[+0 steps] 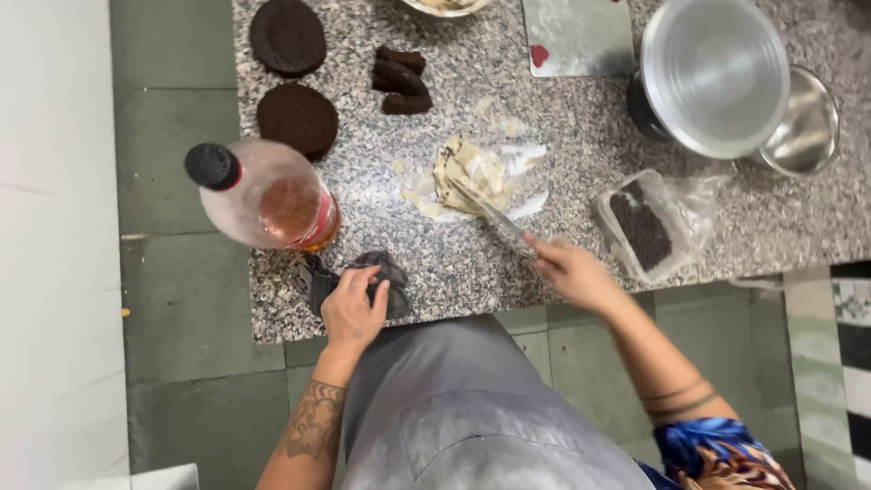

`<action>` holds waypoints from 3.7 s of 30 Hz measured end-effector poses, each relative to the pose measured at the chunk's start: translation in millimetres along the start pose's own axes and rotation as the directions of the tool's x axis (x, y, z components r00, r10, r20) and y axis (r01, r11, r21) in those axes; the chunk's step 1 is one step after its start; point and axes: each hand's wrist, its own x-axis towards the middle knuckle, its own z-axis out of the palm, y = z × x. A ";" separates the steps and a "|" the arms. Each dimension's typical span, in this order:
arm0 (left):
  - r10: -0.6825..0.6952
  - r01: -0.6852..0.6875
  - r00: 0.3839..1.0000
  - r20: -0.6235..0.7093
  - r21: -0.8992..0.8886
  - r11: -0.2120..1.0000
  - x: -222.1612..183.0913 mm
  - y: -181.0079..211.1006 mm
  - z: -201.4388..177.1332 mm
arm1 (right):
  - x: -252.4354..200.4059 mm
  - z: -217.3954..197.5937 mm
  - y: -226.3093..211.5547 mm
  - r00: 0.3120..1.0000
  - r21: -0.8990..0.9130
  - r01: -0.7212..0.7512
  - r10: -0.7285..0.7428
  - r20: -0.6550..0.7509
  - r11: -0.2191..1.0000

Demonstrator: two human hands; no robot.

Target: The person mixes frosting and chocolate chips on a counter, retrieves more chips from a freezer, and spreads the mixture onto a cake layer. They then stack a second cake layer on top, soak it with liquid from a bottle, and apply more frosting.

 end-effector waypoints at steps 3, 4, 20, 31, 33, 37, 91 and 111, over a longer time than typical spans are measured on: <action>0.063 -0.060 0.993 -0.100 0.027 0.998 0.1 -0.7 4.2 | 16.6 -37.0 33.1 0.999 0.263 -0.012 0.001 0.043 0.965; 0.058 -0.054 0.993 -0.107 0.043 0.998 1.3 1.3 5.9 | 33.2 -46.7 45.1 0.994 0.238 -0.102 0.091 0.060 0.966; 0.042 0.134 0.919 -0.391 0.412 0.901 -37.9 -17.8 11.6 | 57.4 -71.4 33.5 0.956 -0.565 0.291 -0.258 0.139 0.772; 0.030 0.031 0.985 -0.171 0.347 0.937 -27.1 -22.5 -9.8 | -18.3 34.5 -2.3 0.995 -0.235 -0.096 0.087 -0.051 0.967; 0.006 0.035 0.991 -0.130 0.311 0.950 -21.8 -20.6 -16.7 | -25.1 39.8 9.7 0.987 0.050 0.059 -0.051 -0.150 0.997; 0.092 -0.068 0.979 -0.183 0.136 0.988 -21.8 -17.0 -33.3 | -75.8 60.3 14.0 0.909 0.642 -0.260 0.408 -0.089 0.721; 0.169 -0.047 0.939 -0.299 0.376 0.925 -9.4 -51.7 -23.4 | -22.3 38.1 -39.3 0.982 -0.339 -0.126 0.069 -0.177 0.932; 0.148 -0.033 0.937 -0.317 0.342 0.939 -6.3 -44.8 -31.1 | -15.3 100.8 -45.2 0.936 0.627 -0.349 0.288 0.201 0.696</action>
